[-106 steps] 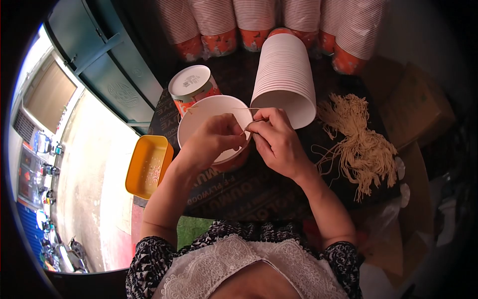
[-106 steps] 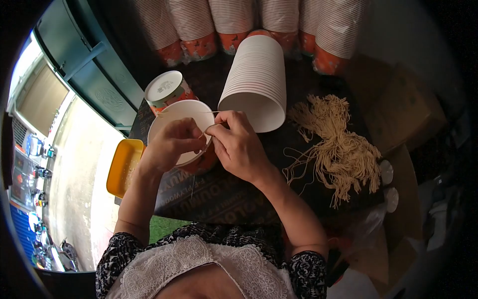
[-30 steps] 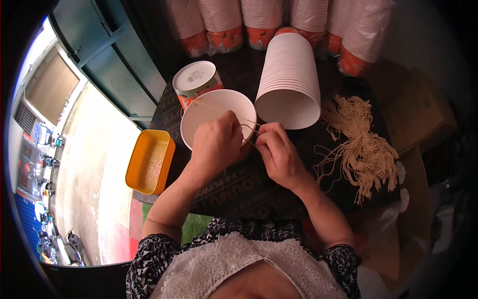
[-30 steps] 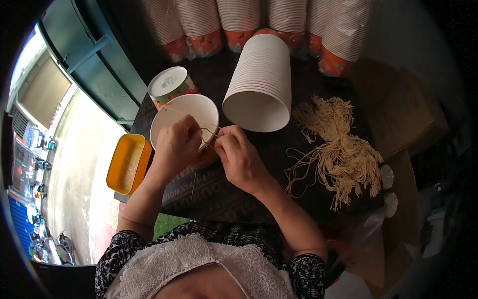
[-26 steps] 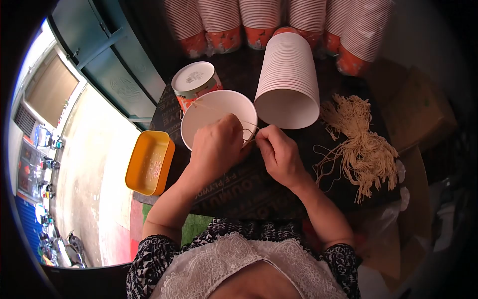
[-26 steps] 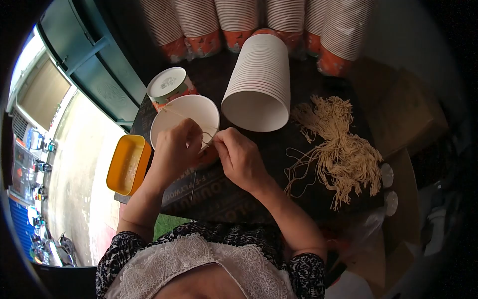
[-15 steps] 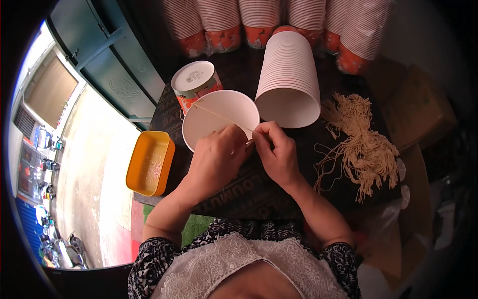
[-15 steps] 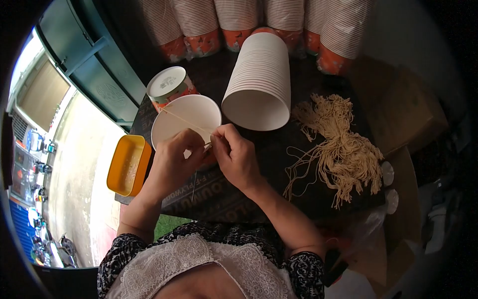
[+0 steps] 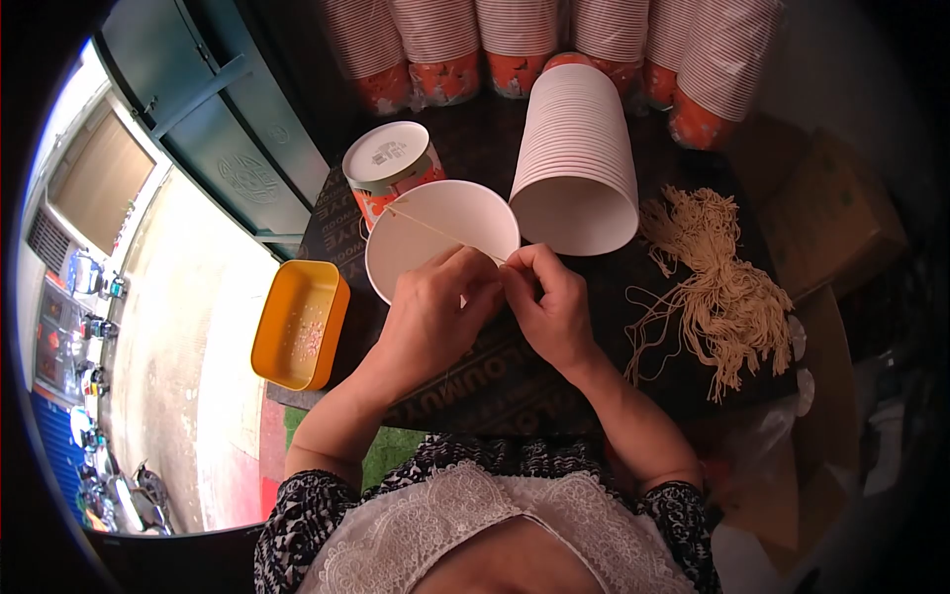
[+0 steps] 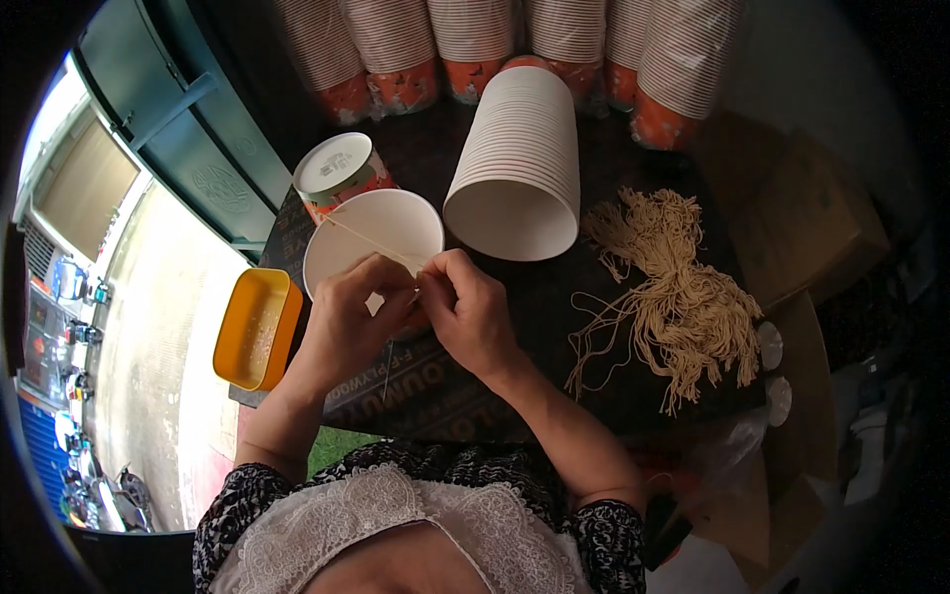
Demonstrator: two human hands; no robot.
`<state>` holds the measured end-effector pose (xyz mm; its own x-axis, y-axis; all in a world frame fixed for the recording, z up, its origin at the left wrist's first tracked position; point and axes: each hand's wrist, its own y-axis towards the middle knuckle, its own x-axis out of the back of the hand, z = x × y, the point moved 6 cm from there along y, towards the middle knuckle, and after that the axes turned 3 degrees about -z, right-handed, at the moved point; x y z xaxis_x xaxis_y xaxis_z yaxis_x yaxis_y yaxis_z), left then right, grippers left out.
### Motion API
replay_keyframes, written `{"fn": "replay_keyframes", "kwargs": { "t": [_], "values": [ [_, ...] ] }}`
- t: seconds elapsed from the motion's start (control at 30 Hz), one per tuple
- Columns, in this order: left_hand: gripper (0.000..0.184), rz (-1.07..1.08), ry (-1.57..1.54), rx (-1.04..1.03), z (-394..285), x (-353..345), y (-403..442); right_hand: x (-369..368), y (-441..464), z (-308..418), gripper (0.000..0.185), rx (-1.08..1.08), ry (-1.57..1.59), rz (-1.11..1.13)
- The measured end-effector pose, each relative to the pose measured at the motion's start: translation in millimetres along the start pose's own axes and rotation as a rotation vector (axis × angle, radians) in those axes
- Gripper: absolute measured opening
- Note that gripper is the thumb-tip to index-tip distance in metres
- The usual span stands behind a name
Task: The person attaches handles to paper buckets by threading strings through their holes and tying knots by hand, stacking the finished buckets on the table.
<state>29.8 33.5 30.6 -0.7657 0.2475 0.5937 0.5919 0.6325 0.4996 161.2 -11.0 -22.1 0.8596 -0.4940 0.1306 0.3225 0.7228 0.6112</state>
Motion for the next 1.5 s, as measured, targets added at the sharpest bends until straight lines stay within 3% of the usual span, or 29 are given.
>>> {"fn": "replay_keyframes", "kwargs": {
  "t": [0.33,0.43,0.63,0.73,1.1,1.3,1.5],
  "values": [
    [0.011,0.04,-0.009,0.02,1.1,-1.7,2.7,-1.5,1.9,-2.1,0.008,0.013,-0.042,-0.007],
    [0.012,-0.057,0.014,-0.211,-2.9,-1.3,3.7,-1.0,3.1,-1.7,0.008,-0.014,-0.034,0.001],
    [0.009,0.011,-0.064,-0.113,-0.4,-3.6,6.0,-1.2,3.4,-3.3,0.008,-0.017,-0.015,-0.001],
    [0.009,0.03,-0.057,0.038,9.5,-6.1,6.0,-0.2,2.4,-3.3,0.008,-0.025,-0.003,-0.007],
    [0.006,-0.014,-0.055,0.044,18.2,-5.8,8.2,3.5,-1.9,3.1,0.011,-0.004,0.046,0.104],
    [0.006,-0.014,-0.079,0.05,16.4,-5.1,9.2,2.0,-1.3,3.5,0.012,0.113,-0.016,0.035],
    [0.007,-0.02,-0.139,0.059,22.4,-4.5,7.1,2.8,-2.3,1.9,0.008,0.02,0.083,0.024]
  ]
}}
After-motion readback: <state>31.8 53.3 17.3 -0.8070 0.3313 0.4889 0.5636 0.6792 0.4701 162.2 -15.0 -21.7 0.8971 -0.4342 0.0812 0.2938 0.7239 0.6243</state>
